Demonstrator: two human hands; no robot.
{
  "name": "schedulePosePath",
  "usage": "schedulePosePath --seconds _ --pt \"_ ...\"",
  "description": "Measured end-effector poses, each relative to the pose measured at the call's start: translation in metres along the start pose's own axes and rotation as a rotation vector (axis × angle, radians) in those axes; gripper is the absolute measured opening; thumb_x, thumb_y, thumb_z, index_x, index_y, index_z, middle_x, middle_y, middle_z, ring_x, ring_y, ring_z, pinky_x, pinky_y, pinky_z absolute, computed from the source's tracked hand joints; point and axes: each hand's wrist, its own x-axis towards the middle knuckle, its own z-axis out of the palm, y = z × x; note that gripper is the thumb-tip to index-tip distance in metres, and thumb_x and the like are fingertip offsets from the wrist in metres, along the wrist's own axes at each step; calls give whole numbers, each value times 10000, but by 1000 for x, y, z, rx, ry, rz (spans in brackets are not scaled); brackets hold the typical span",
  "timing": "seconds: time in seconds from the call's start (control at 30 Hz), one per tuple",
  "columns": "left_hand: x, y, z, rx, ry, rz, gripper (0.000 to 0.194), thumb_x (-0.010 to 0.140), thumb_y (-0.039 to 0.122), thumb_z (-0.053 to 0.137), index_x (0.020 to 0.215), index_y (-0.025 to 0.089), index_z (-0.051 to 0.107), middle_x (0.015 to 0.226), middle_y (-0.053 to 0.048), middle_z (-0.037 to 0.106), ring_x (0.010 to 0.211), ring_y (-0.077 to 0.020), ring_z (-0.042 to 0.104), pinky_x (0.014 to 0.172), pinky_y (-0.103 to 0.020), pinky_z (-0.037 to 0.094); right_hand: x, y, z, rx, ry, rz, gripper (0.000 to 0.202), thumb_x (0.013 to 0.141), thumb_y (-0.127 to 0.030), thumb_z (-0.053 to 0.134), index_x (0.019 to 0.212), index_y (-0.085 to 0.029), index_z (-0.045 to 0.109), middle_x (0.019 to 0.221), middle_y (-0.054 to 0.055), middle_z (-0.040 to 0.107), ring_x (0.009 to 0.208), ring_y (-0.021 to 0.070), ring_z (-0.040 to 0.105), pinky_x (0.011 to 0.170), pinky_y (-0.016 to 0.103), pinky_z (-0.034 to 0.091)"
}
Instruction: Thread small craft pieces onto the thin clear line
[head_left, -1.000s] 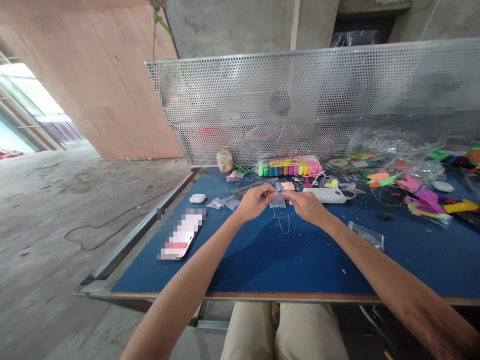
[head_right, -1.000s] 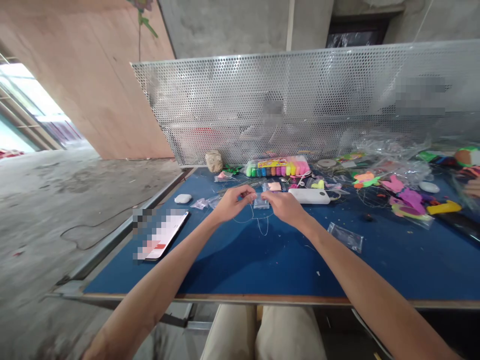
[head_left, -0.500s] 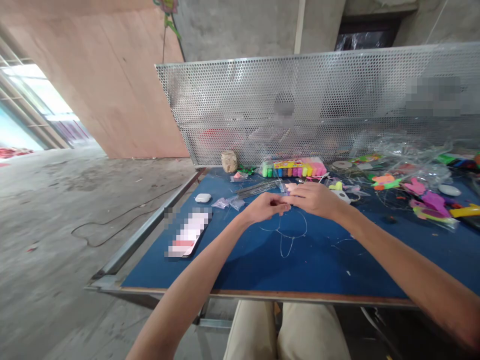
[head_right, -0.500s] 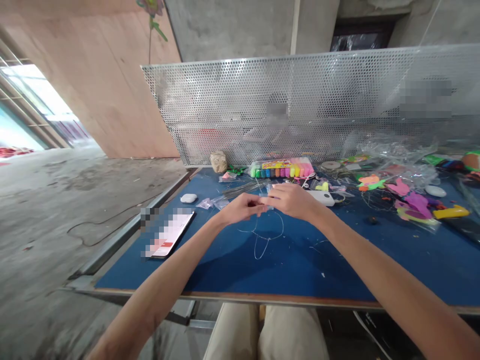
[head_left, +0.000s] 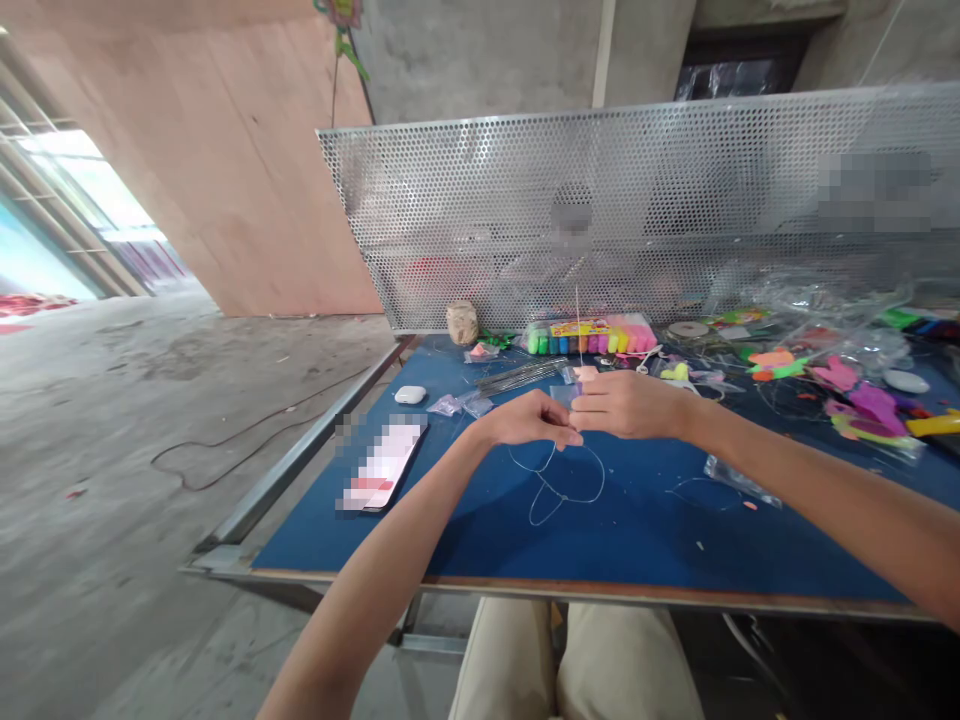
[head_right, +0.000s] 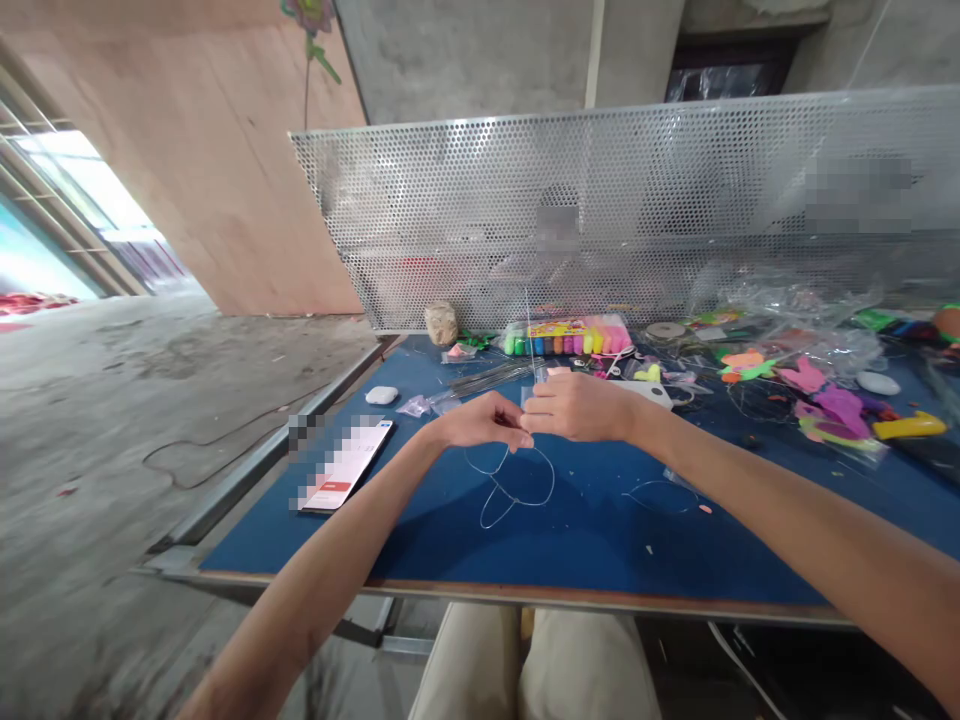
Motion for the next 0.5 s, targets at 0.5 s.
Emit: schedulePosePath --seconds 0.5 --pt "-6 5 -10 88 25 17 246 801 397 739 910 178 766 829 -54 741 731 -136 640 662 -246 450 -8 -6 1 -19 49 81 206 967 -129 504 990 -263 659 916 9 673 768 141 547 672 300 401"
